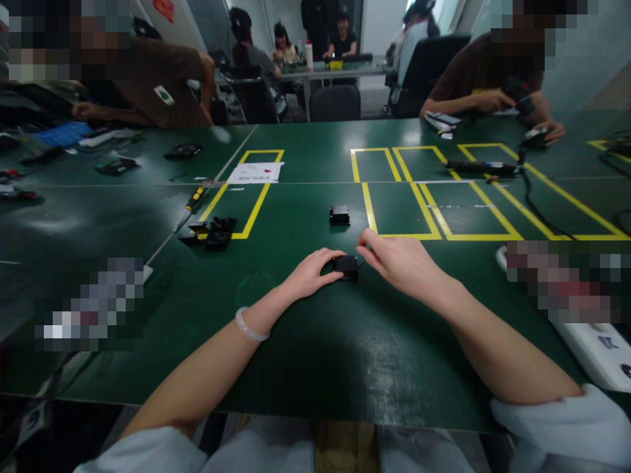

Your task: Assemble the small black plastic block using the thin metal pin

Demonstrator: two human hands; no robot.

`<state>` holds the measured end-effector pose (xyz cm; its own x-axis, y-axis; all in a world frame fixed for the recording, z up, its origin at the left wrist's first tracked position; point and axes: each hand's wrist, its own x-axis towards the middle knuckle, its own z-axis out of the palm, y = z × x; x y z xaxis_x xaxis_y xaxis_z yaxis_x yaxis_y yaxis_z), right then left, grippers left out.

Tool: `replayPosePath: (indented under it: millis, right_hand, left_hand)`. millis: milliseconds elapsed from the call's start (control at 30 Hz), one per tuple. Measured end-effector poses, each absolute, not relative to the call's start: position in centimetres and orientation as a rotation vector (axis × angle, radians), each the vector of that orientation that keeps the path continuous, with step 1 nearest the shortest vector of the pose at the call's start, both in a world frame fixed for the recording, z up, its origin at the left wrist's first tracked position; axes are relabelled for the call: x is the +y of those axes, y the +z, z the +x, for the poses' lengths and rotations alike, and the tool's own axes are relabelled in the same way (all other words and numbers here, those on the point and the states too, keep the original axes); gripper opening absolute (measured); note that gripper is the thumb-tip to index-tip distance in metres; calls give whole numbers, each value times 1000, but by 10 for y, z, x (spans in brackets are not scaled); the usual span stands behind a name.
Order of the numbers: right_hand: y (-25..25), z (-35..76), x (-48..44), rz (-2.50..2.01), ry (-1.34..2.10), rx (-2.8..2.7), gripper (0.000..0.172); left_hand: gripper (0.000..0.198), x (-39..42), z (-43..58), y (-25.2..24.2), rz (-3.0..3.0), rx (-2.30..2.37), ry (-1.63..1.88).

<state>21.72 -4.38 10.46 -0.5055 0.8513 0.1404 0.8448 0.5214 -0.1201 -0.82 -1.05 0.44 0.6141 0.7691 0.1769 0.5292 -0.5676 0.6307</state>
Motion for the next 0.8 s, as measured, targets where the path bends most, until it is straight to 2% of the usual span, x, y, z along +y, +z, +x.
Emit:
replayPosePath:
  millis: [233,433,800]
  right_hand:
    - [105,217,-45,-1467,37,-2544,26]
    - [106,217,-45,-1458,55,-2574,33]
    - [105,217,-44,-1466,65,-2565,30]
  left_hand:
    - [41,-11,-9,8,2306,1023,582]
    - [42,-11,-9,6,2303,1037,576]
    - [42,-10,-10,6,2301,1013,584]
